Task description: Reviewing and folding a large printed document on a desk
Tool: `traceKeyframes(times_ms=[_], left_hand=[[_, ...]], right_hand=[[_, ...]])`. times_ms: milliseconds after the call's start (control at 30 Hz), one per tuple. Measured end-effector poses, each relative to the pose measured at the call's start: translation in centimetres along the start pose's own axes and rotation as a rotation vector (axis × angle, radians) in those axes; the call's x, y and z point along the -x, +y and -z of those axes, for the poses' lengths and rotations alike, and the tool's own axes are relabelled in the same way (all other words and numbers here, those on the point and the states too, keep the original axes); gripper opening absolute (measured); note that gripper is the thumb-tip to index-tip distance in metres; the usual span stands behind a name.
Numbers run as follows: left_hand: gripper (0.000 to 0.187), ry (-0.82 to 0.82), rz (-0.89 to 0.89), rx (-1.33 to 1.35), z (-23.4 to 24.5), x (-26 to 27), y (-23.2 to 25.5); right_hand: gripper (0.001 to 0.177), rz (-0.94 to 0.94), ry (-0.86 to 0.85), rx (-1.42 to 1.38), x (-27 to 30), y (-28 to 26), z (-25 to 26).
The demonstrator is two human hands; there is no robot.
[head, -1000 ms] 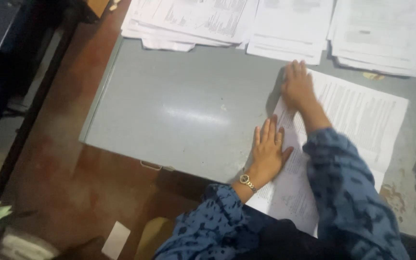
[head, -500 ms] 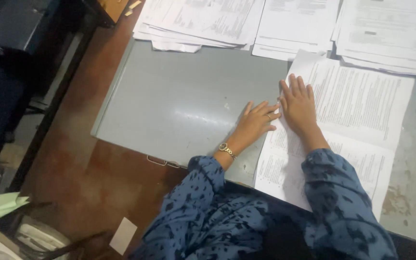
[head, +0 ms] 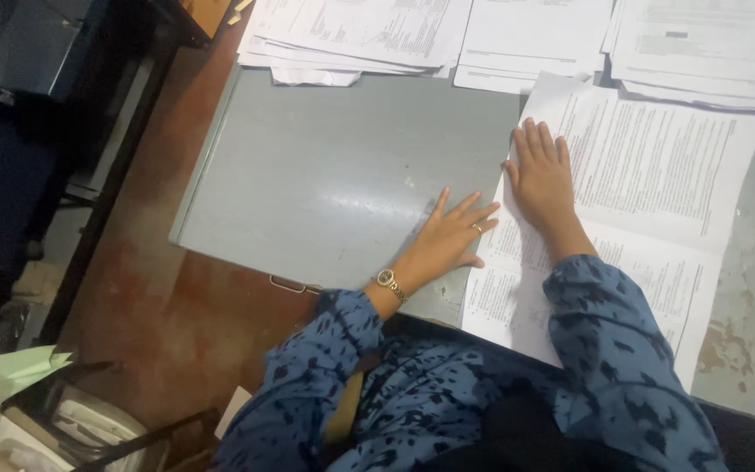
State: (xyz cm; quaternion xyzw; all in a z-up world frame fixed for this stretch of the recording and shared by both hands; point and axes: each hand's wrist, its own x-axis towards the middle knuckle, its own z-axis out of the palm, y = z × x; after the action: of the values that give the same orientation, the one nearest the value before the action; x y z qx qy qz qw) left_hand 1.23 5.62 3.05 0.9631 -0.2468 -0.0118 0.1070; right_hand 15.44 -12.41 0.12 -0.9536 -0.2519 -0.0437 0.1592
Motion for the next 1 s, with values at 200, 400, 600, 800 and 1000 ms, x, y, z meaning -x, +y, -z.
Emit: traceKeyframes(times_ms=[200, 400, 600, 800, 1000], left_hand=[[0.093, -0.105, -0.003, 0.021, 0.2, 2.3, 1.7], [0.101, -0.154, 0.002, -0.006, 0.4, 4.2, 3.1], [0.106, -0.199, 0.030, -0.015, 1.0, 6.0, 4.3], [0.106, -0.224, 0.058, 0.081, 1.4, 7.7, 5.2], [0.104, -0.211, 0.063, 0.115, 1.4, 8.7, 5.3]], right_hand=[[0.060, -0.002, -0.015, -0.005, -0.2, 0.0, 0.1], [0.061, -0.002, 0.002, -0.011, -0.1, 0.0, 0.1], [0.060, -0.015, -0.029, -0.029, 0.1, -0.4, 0.8], [0.060, -0.006, -0.014, -0.040, 0.1, -0.5, 1.2], [0.058, -0.034, 0.007, -0.031, 0.1, -0.6, 0.8]])
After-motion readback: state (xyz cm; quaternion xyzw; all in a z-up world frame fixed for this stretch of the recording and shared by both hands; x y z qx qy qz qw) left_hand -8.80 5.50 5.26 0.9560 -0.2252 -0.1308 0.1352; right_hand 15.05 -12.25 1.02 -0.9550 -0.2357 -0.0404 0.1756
